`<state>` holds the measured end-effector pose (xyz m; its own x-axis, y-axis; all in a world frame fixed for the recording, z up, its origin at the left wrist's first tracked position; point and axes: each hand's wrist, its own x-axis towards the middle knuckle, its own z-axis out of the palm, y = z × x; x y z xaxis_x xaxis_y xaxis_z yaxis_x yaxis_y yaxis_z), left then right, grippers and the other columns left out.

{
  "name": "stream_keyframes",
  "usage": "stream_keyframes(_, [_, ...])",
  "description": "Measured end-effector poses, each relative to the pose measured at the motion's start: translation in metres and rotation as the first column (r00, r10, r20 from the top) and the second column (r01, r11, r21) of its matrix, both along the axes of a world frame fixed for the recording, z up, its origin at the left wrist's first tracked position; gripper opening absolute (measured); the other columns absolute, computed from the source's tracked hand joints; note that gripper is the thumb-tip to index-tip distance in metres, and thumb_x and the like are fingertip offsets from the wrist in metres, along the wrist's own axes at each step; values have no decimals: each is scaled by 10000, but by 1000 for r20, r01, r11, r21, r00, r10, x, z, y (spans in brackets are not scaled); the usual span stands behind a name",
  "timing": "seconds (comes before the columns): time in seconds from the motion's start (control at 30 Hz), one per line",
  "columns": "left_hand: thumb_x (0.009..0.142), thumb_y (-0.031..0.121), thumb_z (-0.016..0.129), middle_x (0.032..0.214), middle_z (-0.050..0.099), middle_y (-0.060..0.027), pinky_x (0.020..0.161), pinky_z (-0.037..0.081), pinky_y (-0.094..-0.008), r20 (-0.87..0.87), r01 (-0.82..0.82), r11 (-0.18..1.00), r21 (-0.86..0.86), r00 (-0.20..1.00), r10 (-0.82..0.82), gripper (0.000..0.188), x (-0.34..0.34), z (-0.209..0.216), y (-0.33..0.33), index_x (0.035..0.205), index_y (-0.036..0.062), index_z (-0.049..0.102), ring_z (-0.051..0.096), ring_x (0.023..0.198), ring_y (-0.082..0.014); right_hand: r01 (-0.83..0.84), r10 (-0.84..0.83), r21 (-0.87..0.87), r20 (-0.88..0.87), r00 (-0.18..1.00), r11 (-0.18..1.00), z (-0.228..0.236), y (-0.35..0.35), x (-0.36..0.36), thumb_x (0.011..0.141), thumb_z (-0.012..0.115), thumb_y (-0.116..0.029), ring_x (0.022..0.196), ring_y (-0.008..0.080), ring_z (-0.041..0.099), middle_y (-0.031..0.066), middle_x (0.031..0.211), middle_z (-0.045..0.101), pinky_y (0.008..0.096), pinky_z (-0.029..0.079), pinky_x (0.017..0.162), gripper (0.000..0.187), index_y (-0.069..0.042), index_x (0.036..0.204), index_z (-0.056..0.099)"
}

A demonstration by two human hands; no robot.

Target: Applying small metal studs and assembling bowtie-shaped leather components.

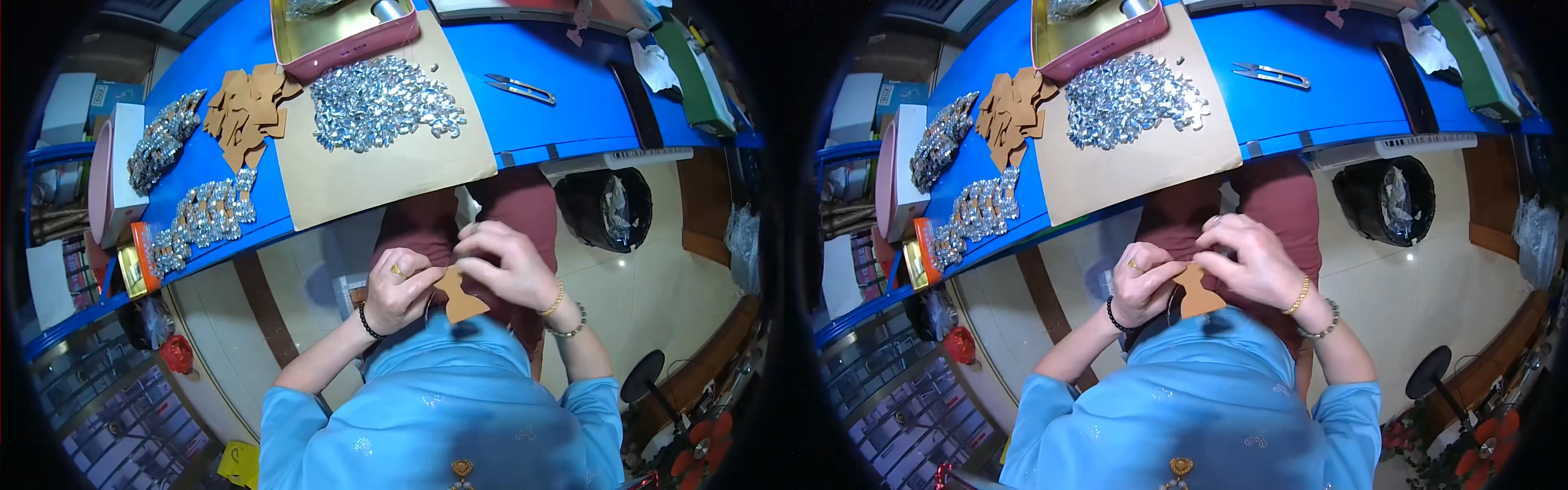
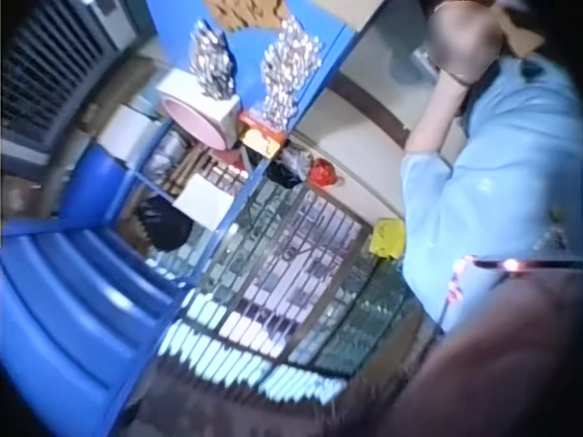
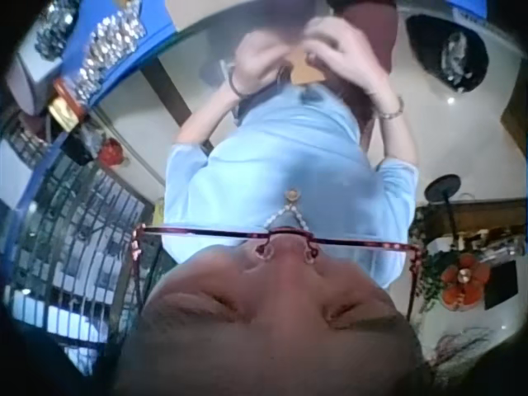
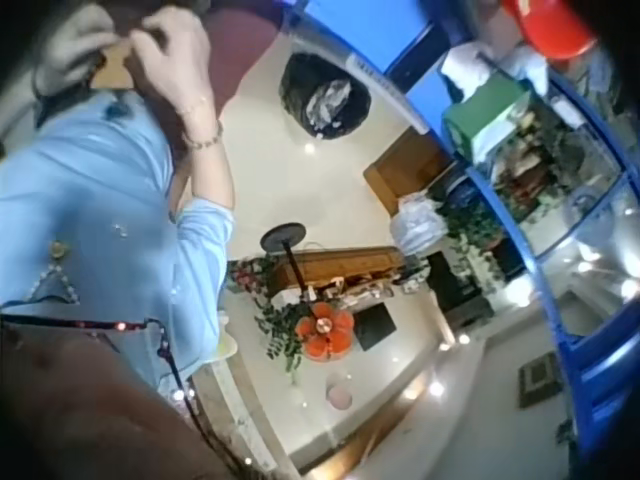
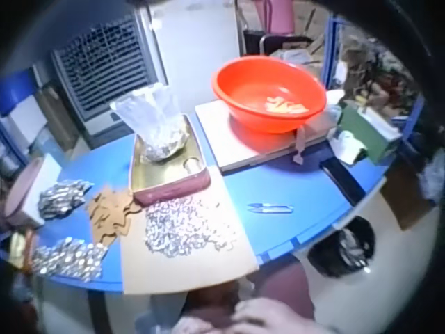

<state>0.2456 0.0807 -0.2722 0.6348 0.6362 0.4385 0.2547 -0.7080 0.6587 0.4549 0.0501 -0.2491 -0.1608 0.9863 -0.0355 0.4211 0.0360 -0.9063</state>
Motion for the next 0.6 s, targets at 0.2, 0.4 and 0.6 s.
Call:
stream_keyframes(0.2, [580, -57, 633, 765, 536, -87, 613, 427, -332, 4, 0, 998, -64, 1000, 0, 242, 5, 5, -3, 806, 28, 611, 538, 704, -241, -6, 2, -21, -194, 981, 1000, -29, -4, -20, 796, 605, -128, 876, 228, 582, 121, 924, 612, 311, 444, 761, 113, -18, 787, 578])
stream_keyframes(0.4, [632, -50, 635, 774, 560, -97, 657, 448, -329, 31, -75, 843, -532, 994, 107, 187, 1, -3, 1, 804, -6, 577, 560, 729, -244, 232, -494, -437, -734, 466, 869, -23, 3, 15, 899, 500, -166, 866, 139, 553, 75, 1001, 599, 273, 426, 790, 170, -22, 841, 569])
stream_keyframes(0.6, [670, -49, 631, 763, 574, -117, 665, 457, -318, 61, -35, 837, -546, 995, 81, 147, 7, -2, 0, 801, -28, 567, 568, 717, -240, 59, -339, -539, -436, 833, 840, -37, -9, -5, 909, 494, -172, 842, 109, 544, 68, 1009, 593, 256, 424, 794, 182, -24, 817, 549])
